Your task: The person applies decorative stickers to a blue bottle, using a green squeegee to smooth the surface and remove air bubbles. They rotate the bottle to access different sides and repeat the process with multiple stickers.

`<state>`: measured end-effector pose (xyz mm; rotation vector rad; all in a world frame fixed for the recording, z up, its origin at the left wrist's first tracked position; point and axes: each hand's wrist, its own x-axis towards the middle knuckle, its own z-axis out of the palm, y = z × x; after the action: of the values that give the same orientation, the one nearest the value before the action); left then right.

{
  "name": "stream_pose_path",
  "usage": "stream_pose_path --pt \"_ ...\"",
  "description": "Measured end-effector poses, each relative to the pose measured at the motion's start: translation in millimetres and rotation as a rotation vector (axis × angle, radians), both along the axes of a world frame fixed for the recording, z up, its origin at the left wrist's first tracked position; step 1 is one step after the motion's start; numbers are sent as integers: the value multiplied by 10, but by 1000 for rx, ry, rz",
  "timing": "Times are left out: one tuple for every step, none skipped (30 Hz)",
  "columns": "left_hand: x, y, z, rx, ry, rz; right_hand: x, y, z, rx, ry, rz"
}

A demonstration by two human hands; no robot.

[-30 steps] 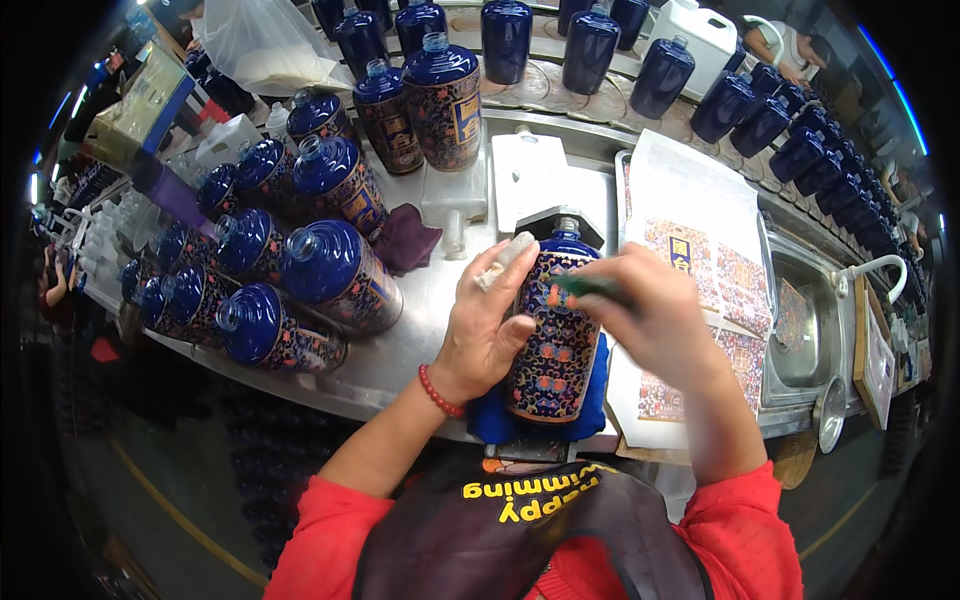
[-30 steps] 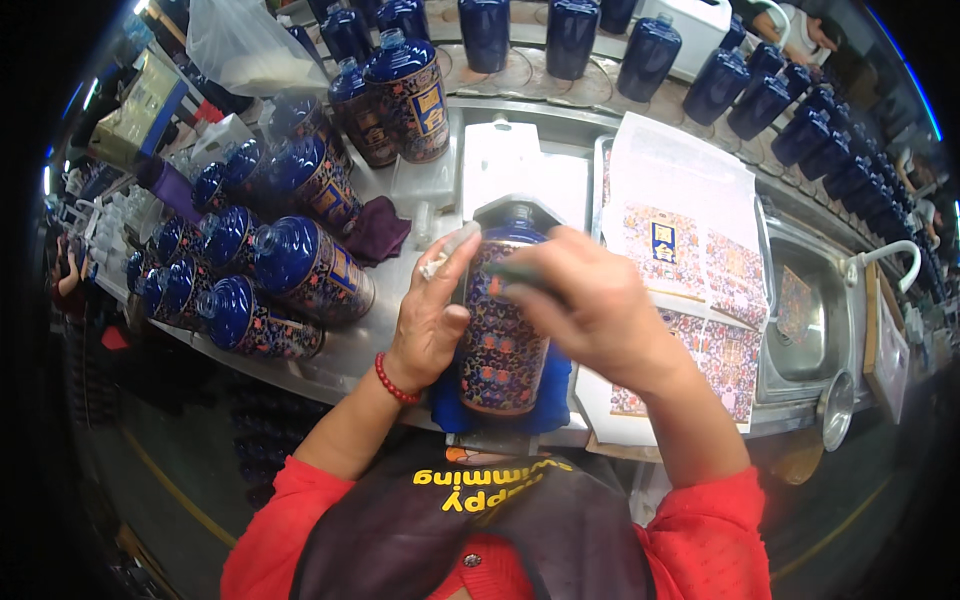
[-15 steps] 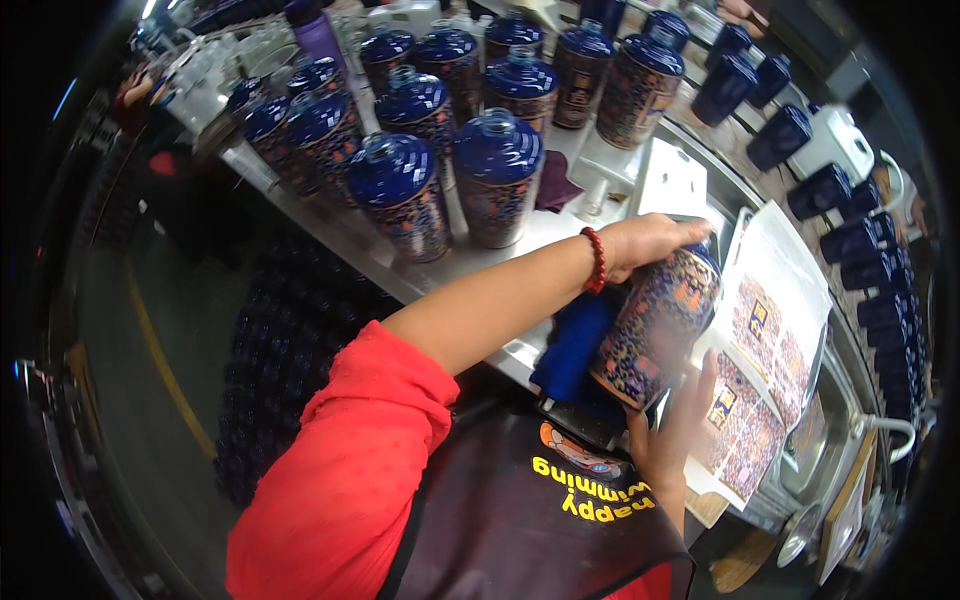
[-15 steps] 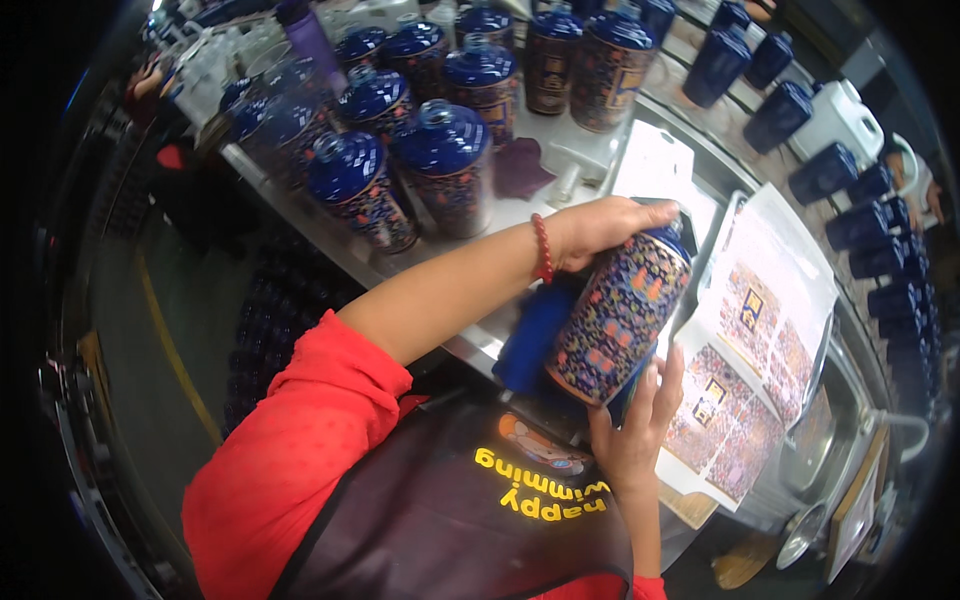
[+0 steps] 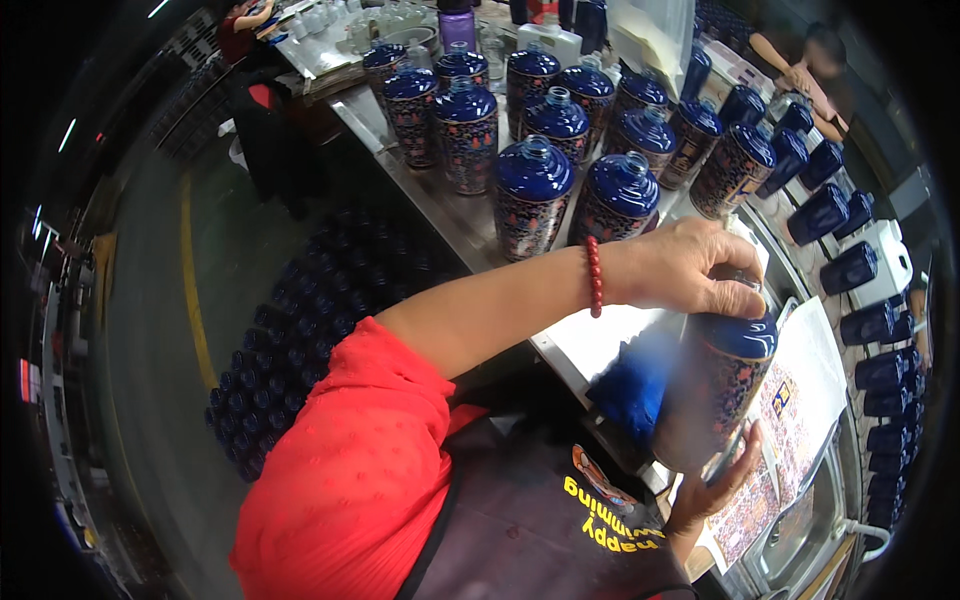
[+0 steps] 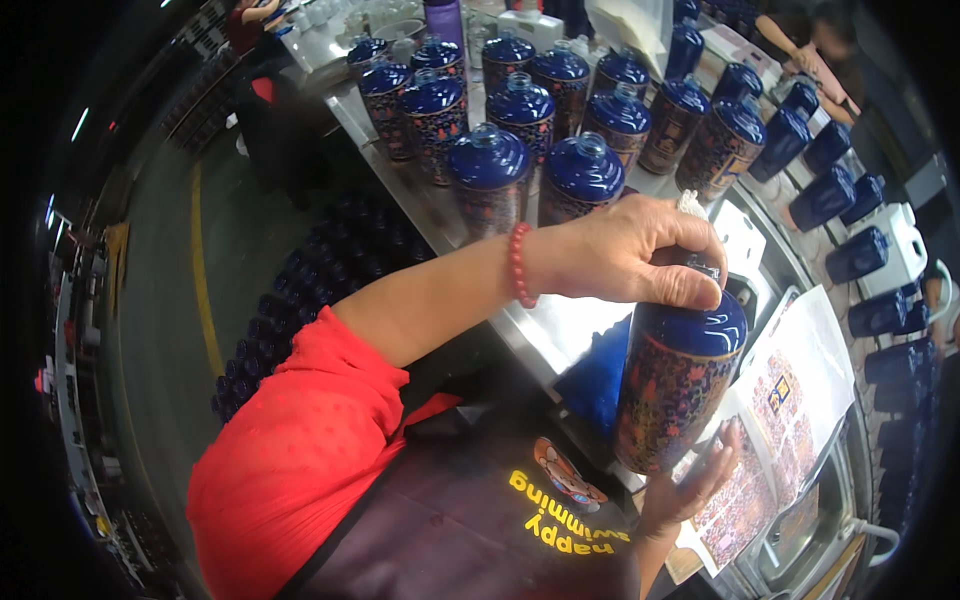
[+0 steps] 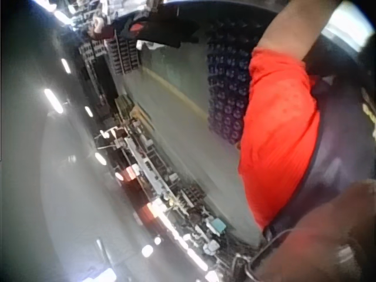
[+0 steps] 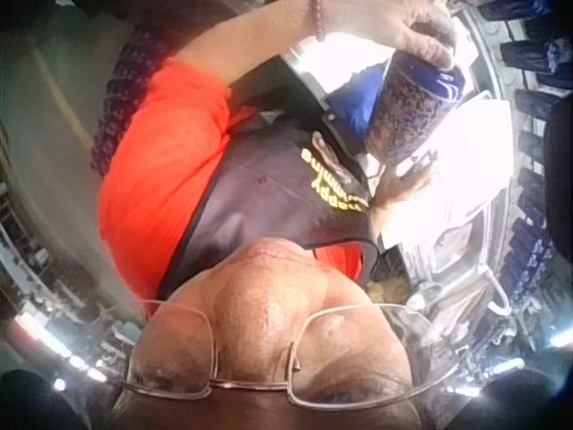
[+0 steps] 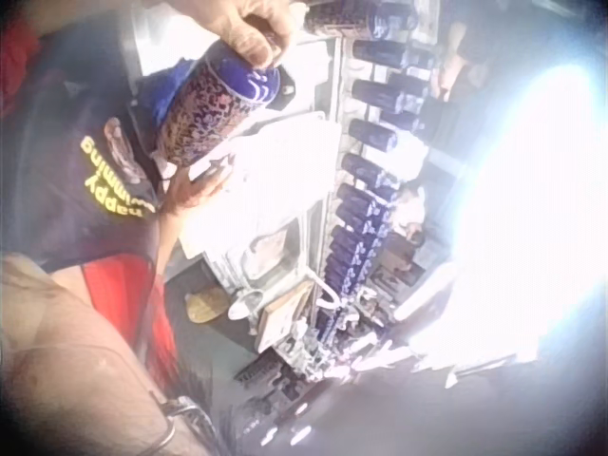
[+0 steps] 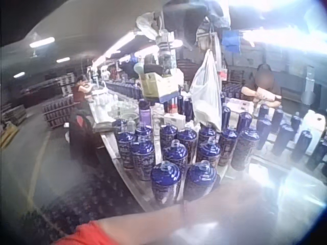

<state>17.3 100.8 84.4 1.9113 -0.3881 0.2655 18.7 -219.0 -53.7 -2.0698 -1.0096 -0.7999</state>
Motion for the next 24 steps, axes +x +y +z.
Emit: stream_pose_path --pt "-100 28 109 -32 -37 1 -5 -1 88 -2 52 3" --pt "-214 56 217 -64 -73 3 25 58 174 9 25 -3" --pt "-334 134 340 -62 -134 40 19 124 296 -6 -11 18" --pt "-468 222 458 -72 -146 59 27 221 436 27 2 51" --pt "-589 323 593 -36 -276 85 49 343 600 37 34 125" --pt "-771 426 701 -142 -218 101 39 519 736 31 7 158" --pt "-936 557 835 -71 -308 127 28 725 863 56 -23 205" --pt "-1143 636 922 -175 -294 189 36 920 1014 -24 -110 255" --pt "-1336 812 1097 -23 -329 214 45 1194 1109 101 -100 487" --pt "-1516 957 1266 244 -461 300 -2 1403 1207 57 -235 498" --pt "-1701 1057 1374 236 -468 369 -37 1650 1269 53 -218 599" --pt "-1890 1153 1466 175 -440 442 -57 1925 1312 95 -239 701" --pt "-2071 1239 1560 86 -397 520 -124 2070 1360 40 -173 744" --pt "-2234 1362 1649 41 -374 590 -180 2214 1391 36 -136 781" --pt "-2371 1490 1698 23 -353 653 -215 2341 1397 92 -152 835" --pt "-2525 1609 1764 24 -316 719 -227 2421 1419 66 -126 847" --pt "-2561 1925 1779 28 -274 658 -237 2447 1399 -32 -111 770" --pt "-2670 2074 1781 109 -274 781 -227 2406 1403 1 -116 809" --pt "-2764 2272 1737 187 -270 899 -201 2349 1368 40 -147 772" --pt "-2829 2469 1686 283 -267 998 -166 2230 1347 33 -190 742" --pt "-2834 2700 1566 374 -264 1092 -97 2089 1313 -35 -144 664" --pt "-2818 2920 1434 465 -257 1184 -36 1915 1279 -69 -104 591" --pt "-2780 3128 1289 664 -255 1293 17 1754 1217 -103 7 479" --pt "-2704 3362 1168 883 -228 1365 -10 1566 1130 -101 125 408"
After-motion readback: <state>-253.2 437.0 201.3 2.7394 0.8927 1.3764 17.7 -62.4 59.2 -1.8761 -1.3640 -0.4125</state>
